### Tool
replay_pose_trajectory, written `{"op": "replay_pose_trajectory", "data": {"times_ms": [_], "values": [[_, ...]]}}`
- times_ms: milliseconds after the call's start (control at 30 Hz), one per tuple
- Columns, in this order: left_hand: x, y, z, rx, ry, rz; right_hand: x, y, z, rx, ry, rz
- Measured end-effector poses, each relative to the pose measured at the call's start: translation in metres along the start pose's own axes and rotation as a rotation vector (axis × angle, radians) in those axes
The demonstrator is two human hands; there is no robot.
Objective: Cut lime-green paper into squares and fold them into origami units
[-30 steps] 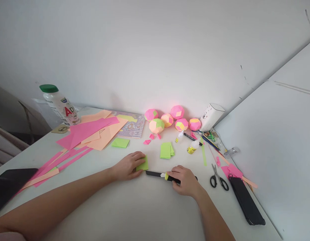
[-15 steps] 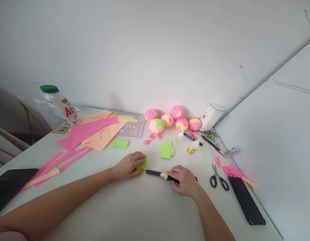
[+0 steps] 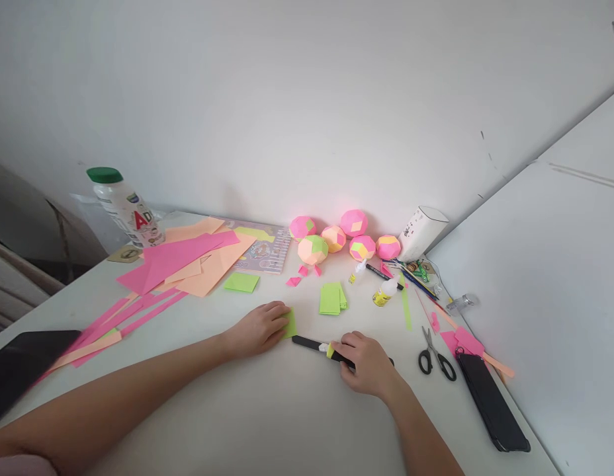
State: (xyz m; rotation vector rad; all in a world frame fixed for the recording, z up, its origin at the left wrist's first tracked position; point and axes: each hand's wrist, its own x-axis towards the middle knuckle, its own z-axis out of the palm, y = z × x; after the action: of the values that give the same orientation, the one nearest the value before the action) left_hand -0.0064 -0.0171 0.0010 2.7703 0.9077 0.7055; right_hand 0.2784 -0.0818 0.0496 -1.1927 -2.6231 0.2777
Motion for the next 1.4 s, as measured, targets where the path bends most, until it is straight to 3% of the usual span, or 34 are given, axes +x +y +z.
{"op": "replay_pose_trajectory", "data": {"times_ms": [633, 933, 1400], "values": [[0.001, 0.000, -0.002, -0.015, -0.016, 0.002, -0.001, -0.007, 0.010, -0.103, 0.033, 0.034], [-0.002, 0.006, -0.001, -0.038, -0.045, 0.059, -0.002, -0.016, 0.009, -0.107, -0.019, 0.024], [0.000, 0.007, -0.004, -0.026, -0.124, -0.016, 0.001, -0.017, 0.012, -0.141, -0.003, 0.064]]}}
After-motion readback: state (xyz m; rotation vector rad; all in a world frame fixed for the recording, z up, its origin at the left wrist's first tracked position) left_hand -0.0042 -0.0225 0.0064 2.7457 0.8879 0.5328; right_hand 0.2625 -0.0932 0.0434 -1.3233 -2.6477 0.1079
